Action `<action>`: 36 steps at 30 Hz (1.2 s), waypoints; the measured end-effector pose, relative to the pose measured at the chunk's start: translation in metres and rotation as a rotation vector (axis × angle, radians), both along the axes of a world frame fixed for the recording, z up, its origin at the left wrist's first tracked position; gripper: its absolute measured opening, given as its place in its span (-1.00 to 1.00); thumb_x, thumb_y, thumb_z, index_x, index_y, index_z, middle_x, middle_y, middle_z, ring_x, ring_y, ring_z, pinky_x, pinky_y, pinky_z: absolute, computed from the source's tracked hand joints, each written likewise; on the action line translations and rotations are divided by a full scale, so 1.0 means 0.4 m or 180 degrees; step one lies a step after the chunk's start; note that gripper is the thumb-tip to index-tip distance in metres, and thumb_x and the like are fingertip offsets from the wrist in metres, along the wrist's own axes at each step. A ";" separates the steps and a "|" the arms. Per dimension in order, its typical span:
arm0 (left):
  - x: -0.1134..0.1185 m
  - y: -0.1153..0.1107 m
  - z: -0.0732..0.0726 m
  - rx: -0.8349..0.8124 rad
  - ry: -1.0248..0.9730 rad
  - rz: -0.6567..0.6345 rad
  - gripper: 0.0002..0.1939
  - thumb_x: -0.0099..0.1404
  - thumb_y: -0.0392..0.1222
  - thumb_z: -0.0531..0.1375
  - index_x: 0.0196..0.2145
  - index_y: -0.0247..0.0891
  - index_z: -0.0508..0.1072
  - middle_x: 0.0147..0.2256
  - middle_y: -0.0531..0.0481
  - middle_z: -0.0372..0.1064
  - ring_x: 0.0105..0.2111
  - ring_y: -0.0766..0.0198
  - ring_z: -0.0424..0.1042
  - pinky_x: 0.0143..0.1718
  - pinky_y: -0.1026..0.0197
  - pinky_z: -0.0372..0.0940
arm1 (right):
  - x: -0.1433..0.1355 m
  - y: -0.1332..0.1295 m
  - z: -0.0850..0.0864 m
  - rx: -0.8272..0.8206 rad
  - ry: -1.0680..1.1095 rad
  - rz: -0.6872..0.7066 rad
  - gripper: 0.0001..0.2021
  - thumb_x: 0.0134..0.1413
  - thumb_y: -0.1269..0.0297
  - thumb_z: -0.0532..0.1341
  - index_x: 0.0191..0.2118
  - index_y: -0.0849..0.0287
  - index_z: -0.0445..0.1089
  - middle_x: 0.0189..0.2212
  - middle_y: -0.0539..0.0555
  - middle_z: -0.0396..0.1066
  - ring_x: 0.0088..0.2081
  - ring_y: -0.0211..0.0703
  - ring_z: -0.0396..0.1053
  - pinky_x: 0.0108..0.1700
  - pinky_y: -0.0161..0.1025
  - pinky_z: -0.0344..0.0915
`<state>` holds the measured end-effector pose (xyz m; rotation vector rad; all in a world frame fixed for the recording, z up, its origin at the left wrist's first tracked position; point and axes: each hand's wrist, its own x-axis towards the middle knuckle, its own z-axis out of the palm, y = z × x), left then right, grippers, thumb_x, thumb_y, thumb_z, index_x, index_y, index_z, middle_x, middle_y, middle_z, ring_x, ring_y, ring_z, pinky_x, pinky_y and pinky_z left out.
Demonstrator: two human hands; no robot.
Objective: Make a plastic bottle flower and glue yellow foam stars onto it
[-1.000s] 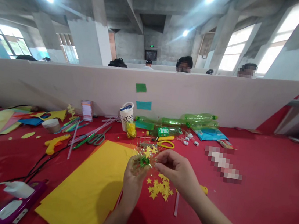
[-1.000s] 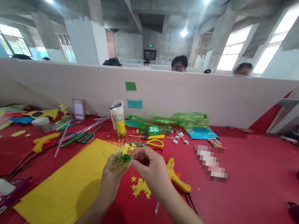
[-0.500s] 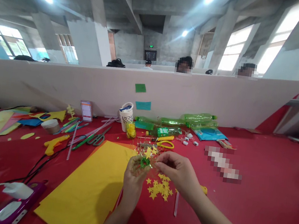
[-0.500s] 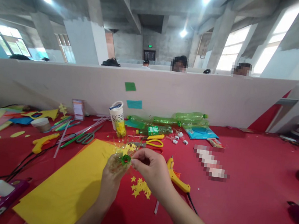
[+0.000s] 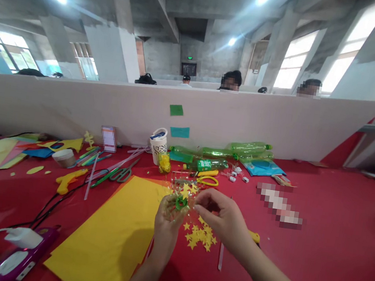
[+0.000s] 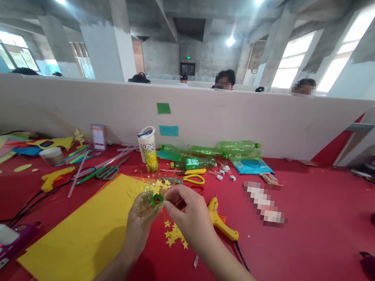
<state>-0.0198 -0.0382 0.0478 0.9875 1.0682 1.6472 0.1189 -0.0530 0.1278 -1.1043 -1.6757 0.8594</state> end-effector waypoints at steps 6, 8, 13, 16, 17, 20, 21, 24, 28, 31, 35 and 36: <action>0.007 -0.006 0.006 -0.0089 -0.0103 0.0056 -0.61 -0.05 -0.17 0.36 -0.24 -0.19 0.37 -0.32 0.03 0.44 -0.30 0.25 0.43 -0.28 0.26 0.31 | -0.001 -0.010 0.010 0.0430 -0.0363 -0.0204 -0.87 0.01 0.45 0.14 -0.31 0.08 0.34 -0.40 -0.02 0.40 -0.42 -0.26 0.31 -0.42 -0.34 0.21; 0.006 -0.006 0.002 -0.0085 -0.0089 0.0084 -0.60 -0.06 -0.16 0.37 -0.24 -0.19 0.38 -0.33 0.04 0.43 -0.31 0.25 0.43 -0.28 0.26 0.31 | 0.001 -0.010 0.010 0.0581 -0.0386 -0.0221 -0.88 0.02 0.46 0.14 -0.33 0.08 0.34 -0.39 -0.01 0.39 -0.40 -0.24 0.31 -0.39 -0.32 0.23; 0.001 -0.003 -0.019 -0.0021 -0.0108 -0.0016 -0.60 -0.04 -0.16 0.36 -0.22 -0.20 0.37 -0.31 0.02 0.42 -0.29 0.25 0.43 -0.23 0.23 0.31 | 0.005 -0.007 0.008 0.0942 -0.0137 -0.0079 -0.84 0.05 0.52 0.11 -0.39 0.09 0.32 -0.40 -0.02 0.36 -0.34 -0.23 0.31 -0.28 -0.29 0.26; 0.002 -0.002 -0.020 -0.0036 -0.0079 0.0003 -0.60 -0.04 -0.17 0.36 -0.22 -0.21 0.38 -0.31 0.02 0.42 -0.29 0.25 0.43 -0.24 0.23 0.31 | 0.006 -0.006 0.007 0.0963 -0.0189 -0.0077 -0.83 0.06 0.52 0.10 -0.36 0.10 0.33 -0.39 -0.01 0.36 -0.34 -0.24 0.32 -0.27 -0.29 0.27; 0.003 -0.001 -0.017 -0.0051 -0.0054 0.0029 -0.60 -0.04 -0.17 0.35 -0.22 -0.20 0.37 -0.31 0.02 0.42 -0.29 0.25 0.43 -0.25 0.24 0.31 | 0.006 -0.006 0.007 0.0936 -0.0277 -0.0101 -0.83 0.06 0.52 0.10 -0.33 0.09 0.33 -0.38 -0.01 0.36 -0.34 -0.24 0.32 -0.28 -0.29 0.27; 0.006 0.000 -0.008 -0.0002 0.0050 0.0069 -0.64 -0.02 -0.19 0.34 -0.25 -0.20 0.37 -0.31 0.04 0.42 -0.30 0.26 0.43 -0.27 0.25 0.31 | 0.004 -0.007 0.005 0.0946 -0.0663 -0.0202 -0.80 0.05 0.51 0.11 -0.24 0.08 0.34 -0.36 0.01 0.38 -0.35 -0.22 0.32 -0.29 -0.28 0.28; 0.006 0.000 -0.006 0.0033 0.0099 0.0043 -0.66 -0.01 -0.19 0.33 -0.25 -0.20 0.37 -0.31 0.04 0.42 -0.30 0.25 0.43 -0.27 0.25 0.31 | 0.003 -0.008 0.005 0.1003 -0.0773 -0.0227 -0.79 0.04 0.51 0.12 -0.22 0.08 0.34 -0.35 0.01 0.38 -0.35 -0.21 0.32 -0.28 -0.27 0.28; 0.004 -0.002 -0.005 0.0124 0.0189 0.0024 -0.66 0.02 -0.19 0.32 -0.22 -0.18 0.36 -0.30 0.04 0.42 -0.29 0.25 0.43 -0.26 0.24 0.32 | 0.001 -0.015 0.007 0.1228 -0.0956 -0.0268 -0.77 0.07 0.49 0.11 -0.17 0.09 0.33 -0.31 0.05 0.40 -0.31 -0.18 0.33 -0.25 -0.24 0.29; -0.003 -0.005 -0.011 0.0220 0.0254 0.0075 -0.64 0.03 -0.17 0.32 -0.19 -0.15 0.37 -0.23 0.01 0.41 -0.22 0.22 0.43 -0.19 0.21 0.34 | 0.005 -0.029 0.022 0.1463 -0.1093 -0.0288 -0.81 0.11 0.45 0.10 -0.15 0.12 0.32 -0.27 0.10 0.39 -0.23 -0.13 0.34 -0.19 -0.21 0.30; -0.005 -0.009 -0.010 0.0242 0.0244 0.0101 -0.62 0.03 -0.15 0.32 -0.17 -0.15 0.38 -0.17 -0.03 0.41 -0.17 0.18 0.44 -0.14 0.16 0.34 | 0.020 -0.040 0.039 0.1554 -0.1068 -0.0344 -0.82 0.13 0.44 0.11 -0.15 0.11 0.31 -0.26 0.10 0.39 -0.21 -0.13 0.34 -0.18 -0.22 0.30; 0.004 -0.007 -0.008 0.0253 0.0039 0.0083 -0.59 0.00 -0.13 0.34 -0.16 -0.13 0.39 -0.17 -0.01 0.40 -0.17 0.19 0.44 -0.12 0.15 0.34 | 0.044 -0.051 0.060 0.1680 -0.0943 -0.0558 -0.85 0.12 0.45 0.12 -0.20 0.08 0.33 -0.31 0.07 0.38 -0.23 -0.13 0.34 -0.21 -0.21 0.30; 0.007 -0.006 -0.010 0.0263 -0.0087 0.0099 -0.58 -0.01 -0.12 0.34 -0.16 -0.11 0.39 -0.18 0.01 0.40 -0.18 0.20 0.44 -0.13 0.17 0.35 | 0.047 -0.054 0.062 0.1684 -0.0920 -0.0575 -0.85 0.12 0.45 0.12 -0.23 0.08 0.33 -0.33 0.07 0.38 -0.25 -0.13 0.34 -0.22 -0.21 0.30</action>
